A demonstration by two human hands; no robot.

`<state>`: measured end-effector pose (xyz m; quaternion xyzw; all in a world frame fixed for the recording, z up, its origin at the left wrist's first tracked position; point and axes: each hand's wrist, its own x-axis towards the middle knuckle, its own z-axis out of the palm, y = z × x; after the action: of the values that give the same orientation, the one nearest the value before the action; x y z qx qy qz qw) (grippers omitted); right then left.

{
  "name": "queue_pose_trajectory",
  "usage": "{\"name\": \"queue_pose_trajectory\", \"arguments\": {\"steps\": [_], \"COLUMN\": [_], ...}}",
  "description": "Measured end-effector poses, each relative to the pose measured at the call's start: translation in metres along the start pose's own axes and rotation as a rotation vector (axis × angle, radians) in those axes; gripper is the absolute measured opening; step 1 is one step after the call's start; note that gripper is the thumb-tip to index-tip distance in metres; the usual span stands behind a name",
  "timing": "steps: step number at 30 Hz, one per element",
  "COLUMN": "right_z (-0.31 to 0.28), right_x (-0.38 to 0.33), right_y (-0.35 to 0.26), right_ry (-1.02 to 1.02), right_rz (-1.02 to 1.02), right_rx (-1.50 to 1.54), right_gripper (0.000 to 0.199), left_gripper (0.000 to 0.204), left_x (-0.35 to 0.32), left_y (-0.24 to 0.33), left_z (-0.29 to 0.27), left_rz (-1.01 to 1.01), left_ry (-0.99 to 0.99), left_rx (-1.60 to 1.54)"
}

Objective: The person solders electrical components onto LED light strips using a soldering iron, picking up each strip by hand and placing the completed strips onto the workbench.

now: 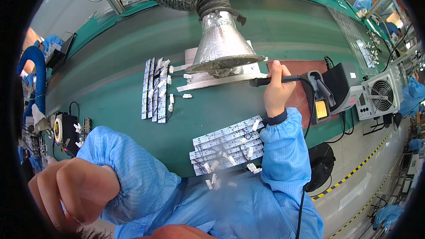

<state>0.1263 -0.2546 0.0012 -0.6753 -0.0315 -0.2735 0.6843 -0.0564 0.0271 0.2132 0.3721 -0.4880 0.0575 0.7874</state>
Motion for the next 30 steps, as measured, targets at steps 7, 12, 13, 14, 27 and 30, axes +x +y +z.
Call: {"name": "queue_pose_trajectory", "arguments": {"steps": [7, 12, 13, 14, 27, 30], "right_z": [-0.002, -0.001, -0.001, -0.001, -0.004, -0.005], "right_x": [0.001, 0.000, 0.000, 0.000, 0.002, 0.001], "right_y": [0.002, 0.000, 0.000, 0.000, 0.003, 0.001], "right_ry": [-0.002, -0.006, 0.003, 0.012, 0.010, 0.015], "right_rz": [-0.016, -0.007, -0.002, 0.002, -0.004, -0.003], "right_rx": [-0.004, 0.010, 0.007, 0.003, 0.014, 0.009], "right_gripper": [0.039, 0.039, 0.039, 0.039, 0.039, 0.038], "left_gripper": [0.029, 0.021, 0.021, 0.022, 0.021, 0.021], "left_x": [-0.024, -0.001, -0.001, -0.001, 0.011, 0.011], "left_y": [0.026, -0.003, -0.002, 0.000, -0.016, -0.014], "left_z": [0.016, 0.000, -0.001, -0.001, 0.017, 0.018], "left_rz": [0.212, 0.067, 0.065, 0.037, 0.168, 0.185], "left_ry": [0.425, 0.066, 0.064, 0.053, 0.127, 0.111], "left_rx": [0.134, 0.038, 0.037, 0.046, -0.113, -0.064]}}
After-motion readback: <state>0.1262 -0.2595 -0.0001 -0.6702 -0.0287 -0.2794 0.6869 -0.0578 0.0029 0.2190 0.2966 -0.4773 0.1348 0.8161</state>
